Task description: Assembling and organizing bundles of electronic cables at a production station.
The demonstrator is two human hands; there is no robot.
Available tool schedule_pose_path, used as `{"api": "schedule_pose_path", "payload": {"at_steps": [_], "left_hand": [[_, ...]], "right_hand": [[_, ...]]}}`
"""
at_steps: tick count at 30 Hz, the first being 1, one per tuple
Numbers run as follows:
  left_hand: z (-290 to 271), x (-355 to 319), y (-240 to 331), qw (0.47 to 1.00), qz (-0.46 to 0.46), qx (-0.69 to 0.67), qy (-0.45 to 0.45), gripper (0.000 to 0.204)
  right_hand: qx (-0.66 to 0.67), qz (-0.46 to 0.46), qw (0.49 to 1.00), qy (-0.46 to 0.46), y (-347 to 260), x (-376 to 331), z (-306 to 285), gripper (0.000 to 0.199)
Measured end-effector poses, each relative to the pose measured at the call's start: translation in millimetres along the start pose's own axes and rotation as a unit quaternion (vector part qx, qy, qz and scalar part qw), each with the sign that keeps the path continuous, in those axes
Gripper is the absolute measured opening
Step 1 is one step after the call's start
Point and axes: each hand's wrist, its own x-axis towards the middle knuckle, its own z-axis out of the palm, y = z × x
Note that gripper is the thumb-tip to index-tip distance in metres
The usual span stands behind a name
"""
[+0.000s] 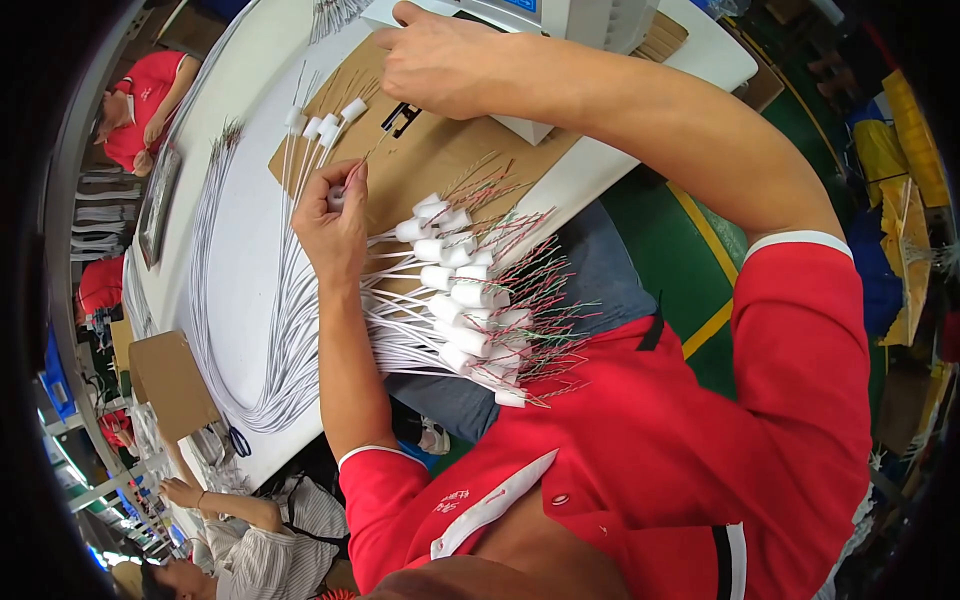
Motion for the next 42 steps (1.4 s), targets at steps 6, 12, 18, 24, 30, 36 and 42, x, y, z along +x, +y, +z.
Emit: {"api": "schedule_pose_path", "payload": {"at_steps": [6,12,18,24,30,36,42], "left_hand": [[4,1,1,1.0,-0.009,0.013,-0.007,0.006],[7,3,2,0.999,-0.012,0.03,-0.008,0.006],[7,3,-1,0.999,-0.01,0.035,-0.008,0.006],[9,5,-1,0.999,-0.009,0.034,-0.008,0.006],[9,5,-3,0.999,-0.007,0.037,-0.006,0.007],[7,6,-2,0.999,-0.002,0.047,-0.003,0.009],[5,4,-3,0.999,-0.037,0.031,-0.005,0.011]], "right_hand": [[-0.004,0.0,1.0,-0.009,0,-1,-4,0.015],[0.032,0.006,0.999,0.007,1,-3,-3,0.015],[0.006,0.007,1.0,0.012,-2,-3,-5,0.016],[0.014,0.012,1.0,-0.014,-2,-2,-8,0.016],[0.015,0.011,0.999,-0.036,-6,1,-7,0.02],[0.061,0.11,0.991,0.048,-6,-1,-7,0.041],[0.161,0.112,0.979,0.058,-3,2,-3,0.048]]}}
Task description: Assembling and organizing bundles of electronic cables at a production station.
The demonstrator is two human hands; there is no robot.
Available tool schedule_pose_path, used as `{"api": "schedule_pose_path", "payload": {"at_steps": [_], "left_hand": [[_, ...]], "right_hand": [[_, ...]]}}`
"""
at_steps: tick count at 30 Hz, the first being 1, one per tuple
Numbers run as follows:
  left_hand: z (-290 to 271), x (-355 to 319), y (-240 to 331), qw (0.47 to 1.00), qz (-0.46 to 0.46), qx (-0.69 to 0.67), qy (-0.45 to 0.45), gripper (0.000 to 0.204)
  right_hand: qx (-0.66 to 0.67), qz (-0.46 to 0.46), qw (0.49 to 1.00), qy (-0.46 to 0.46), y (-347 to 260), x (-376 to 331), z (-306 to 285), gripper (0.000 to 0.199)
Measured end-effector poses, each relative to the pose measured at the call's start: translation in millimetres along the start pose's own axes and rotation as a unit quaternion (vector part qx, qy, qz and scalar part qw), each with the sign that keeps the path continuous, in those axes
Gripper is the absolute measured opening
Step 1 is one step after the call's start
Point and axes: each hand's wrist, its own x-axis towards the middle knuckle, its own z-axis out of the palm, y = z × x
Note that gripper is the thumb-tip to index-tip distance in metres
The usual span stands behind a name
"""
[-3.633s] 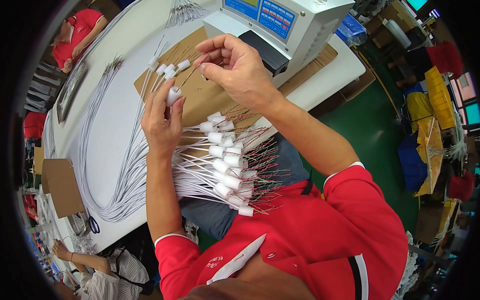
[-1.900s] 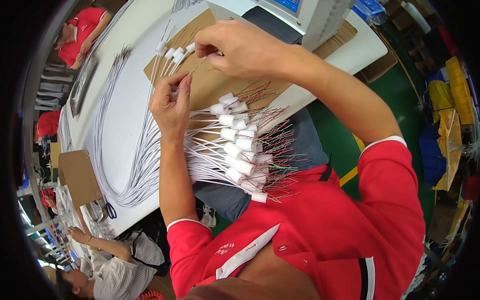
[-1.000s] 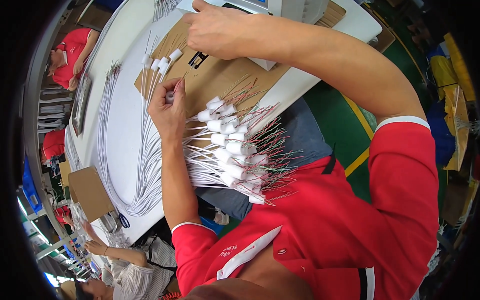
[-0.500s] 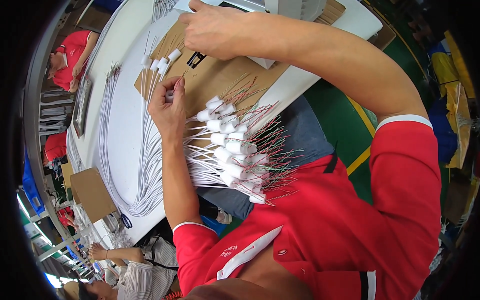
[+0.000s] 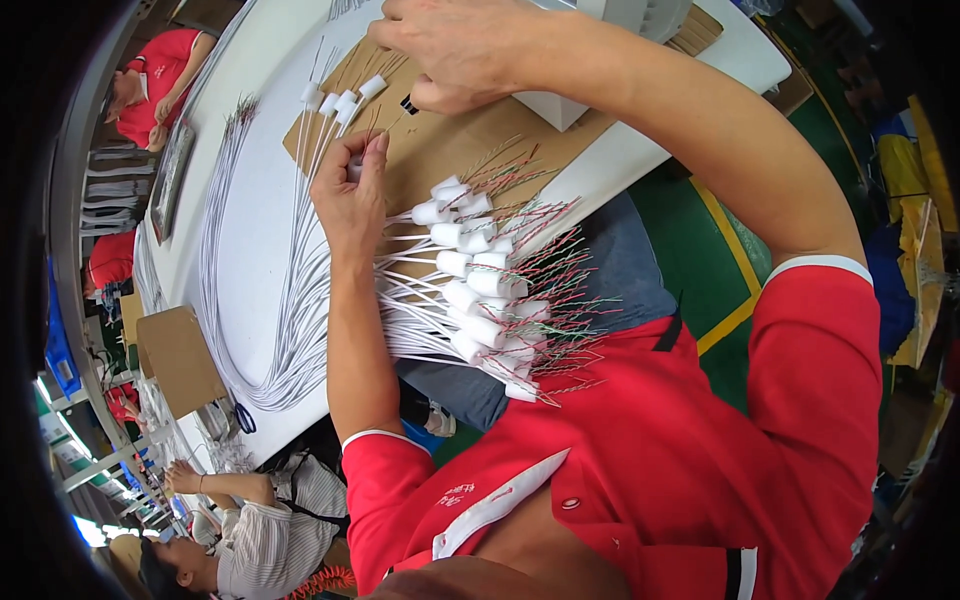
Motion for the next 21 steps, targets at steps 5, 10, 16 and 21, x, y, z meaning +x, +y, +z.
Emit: {"api": "schedule_pose_path", "payload": {"at_steps": [5,10,16,21], "left_hand": [[0.1,1.2,-0.3,1.0,-0.004,0.007,0.0,0.011],[0.9,0.7,-1.0,1.0,0.001,-0.001,0.001,0.011],[0.9,0.8,-2.1,1.0,0.01,0.007,-0.002,0.011],[2.6,1.1,2.6,1.0,-0.003,0.013,-0.018,0.011]], "right_hand": [[-0.017,0.004,1.0,-0.013,-2.8,-0.3,-1.1,0.048],[-0.017,0.001,1.0,-0.014,-1.3,-0.3,0.8,0.049],[-0.005,0.006,1.0,-0.03,-1.6,1.9,-2.4,0.05],[-0.015,0.009,0.999,-0.052,-2.4,2.0,-2.7,0.05]]}}
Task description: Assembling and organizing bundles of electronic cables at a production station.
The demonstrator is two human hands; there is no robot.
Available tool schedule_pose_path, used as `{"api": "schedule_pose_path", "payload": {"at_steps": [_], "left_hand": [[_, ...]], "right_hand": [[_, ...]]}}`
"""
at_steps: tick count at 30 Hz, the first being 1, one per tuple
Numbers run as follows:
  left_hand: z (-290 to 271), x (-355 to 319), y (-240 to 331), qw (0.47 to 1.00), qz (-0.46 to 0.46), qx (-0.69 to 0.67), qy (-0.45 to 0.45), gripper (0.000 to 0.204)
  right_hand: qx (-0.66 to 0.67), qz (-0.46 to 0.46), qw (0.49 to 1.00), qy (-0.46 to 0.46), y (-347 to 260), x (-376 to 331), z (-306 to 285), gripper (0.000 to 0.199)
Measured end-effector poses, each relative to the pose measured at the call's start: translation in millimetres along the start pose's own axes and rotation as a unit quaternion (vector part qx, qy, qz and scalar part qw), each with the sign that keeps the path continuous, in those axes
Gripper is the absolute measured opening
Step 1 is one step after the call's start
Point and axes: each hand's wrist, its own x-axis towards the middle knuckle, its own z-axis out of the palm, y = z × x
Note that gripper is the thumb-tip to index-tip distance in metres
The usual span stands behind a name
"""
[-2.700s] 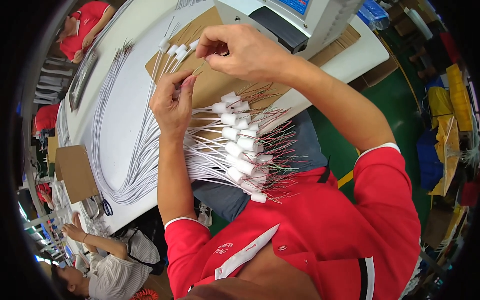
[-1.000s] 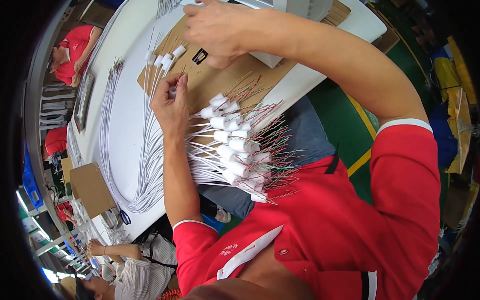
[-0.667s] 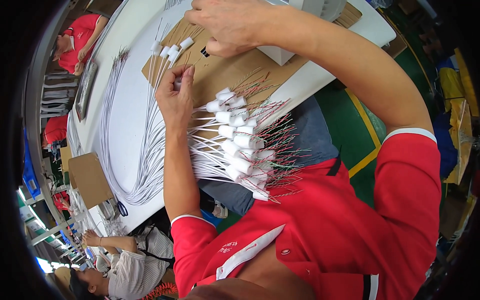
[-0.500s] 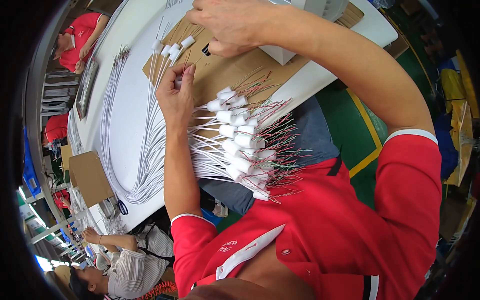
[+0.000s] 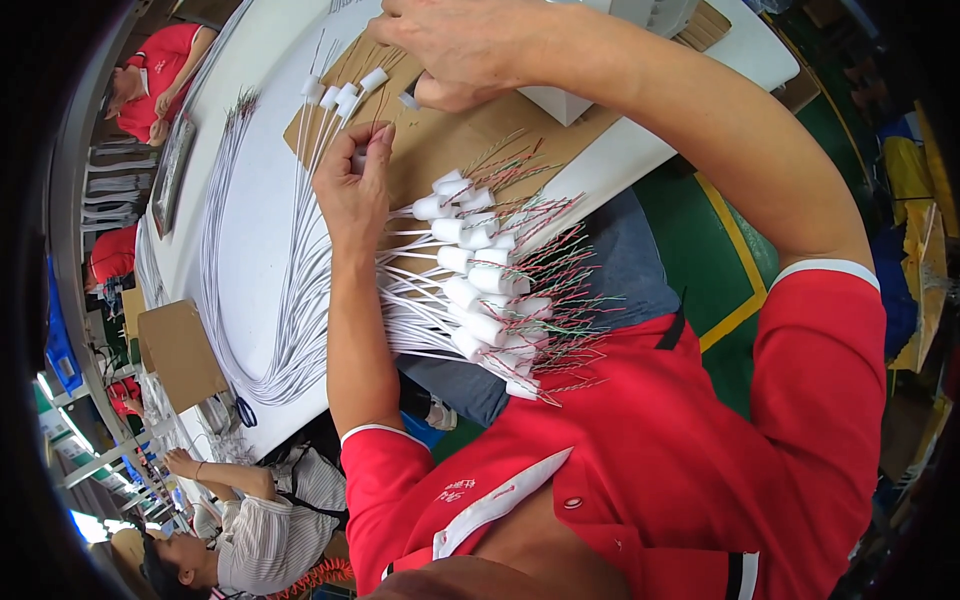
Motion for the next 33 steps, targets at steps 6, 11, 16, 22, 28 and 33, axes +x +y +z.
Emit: {"api": "schedule_pose_path", "payload": {"at_steps": [6,11,16,22,28,33], "left_hand": [[-3,0,2,0.999,-0.019,-0.003,-0.031,0.019],[-16,8,-3,0.954,-0.135,-0.251,-0.093,0.035],[-20,10,4,0.927,-0.205,-0.292,-0.117,0.032],[-6,4,-5,0.992,-0.058,-0.065,-0.09,0.024],[-10,-2,3,0.994,0.007,0.013,-0.106,0.017],[-15,4,-5,0.993,-0.055,-0.066,-0.083,0.014]], "right_hand": [[-0.025,0.0,0.999,-0.029,-4,0,-7,0.051],[-0.03,-0.009,0.999,-0.032,-4,-1,-6,0.053],[-0.044,-0.013,0.997,-0.064,-7,-2,-15,0.051],[-0.151,-0.058,0.986,-0.037,-10,-3,-8,0.044],[-0.184,-0.06,0.979,-0.062,-7,-6,-6,0.038],[-0.173,-0.072,0.981,-0.049,-5,-5,-7,0.032]]}}
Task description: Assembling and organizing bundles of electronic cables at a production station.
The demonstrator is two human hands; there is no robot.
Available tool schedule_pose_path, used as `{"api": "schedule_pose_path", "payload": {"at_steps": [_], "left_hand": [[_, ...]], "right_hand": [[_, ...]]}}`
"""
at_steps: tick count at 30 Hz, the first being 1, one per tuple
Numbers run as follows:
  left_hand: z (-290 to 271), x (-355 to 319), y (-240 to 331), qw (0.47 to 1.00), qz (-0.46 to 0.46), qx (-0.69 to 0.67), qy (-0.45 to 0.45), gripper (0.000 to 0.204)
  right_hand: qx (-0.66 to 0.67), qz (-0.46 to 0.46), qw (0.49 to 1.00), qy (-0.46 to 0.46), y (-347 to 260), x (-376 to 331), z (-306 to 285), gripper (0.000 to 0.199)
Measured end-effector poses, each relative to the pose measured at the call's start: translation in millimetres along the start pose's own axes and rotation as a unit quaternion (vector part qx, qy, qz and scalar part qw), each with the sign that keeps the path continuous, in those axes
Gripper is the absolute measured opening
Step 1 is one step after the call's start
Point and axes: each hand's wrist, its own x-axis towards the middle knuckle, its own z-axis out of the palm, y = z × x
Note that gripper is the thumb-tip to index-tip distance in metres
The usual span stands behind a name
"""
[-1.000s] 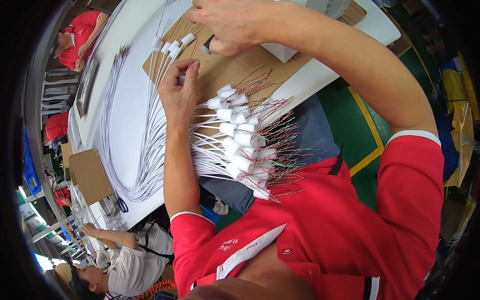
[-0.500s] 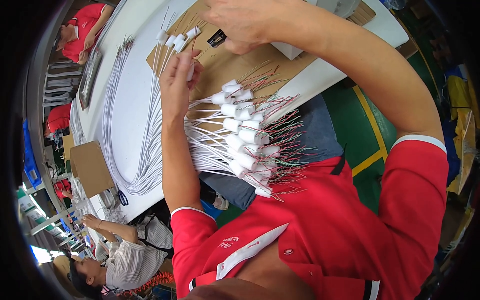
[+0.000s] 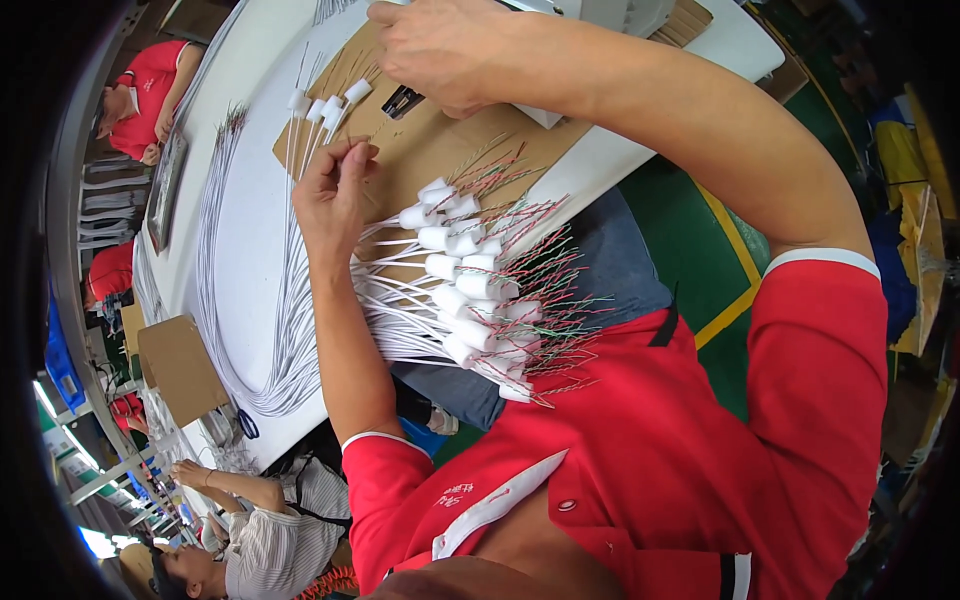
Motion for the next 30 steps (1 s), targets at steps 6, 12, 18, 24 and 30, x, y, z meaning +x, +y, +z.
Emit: {"api": "schedule_pose_path", "payload": {"at_steps": [6,12,18,24,30], "left_hand": [[9,4,-3,0.99,0.131,0.009,0.043,0.01],[8,4,1,0.978,0.176,0.072,0.091,0.01],[7,0,11,0.955,0.228,0.172,0.076,0.009],[11,0,10,0.932,0.256,0.245,0.075,0.013],[14,3,4,0.93,0.256,0.251,0.077,0.012]], "right_hand": [[0.041,-0.01,0.998,0.05,2,0,16,0.024],[0.059,-0.023,0.995,0.072,2,0,21,0.022],[0.069,-0.028,0.995,0.073,5,1,23,0.022],[0.079,-0.031,0.994,0.074,5,2,22,0.021],[0.086,-0.026,0.993,0.075,3,1,18,0.02]]}}
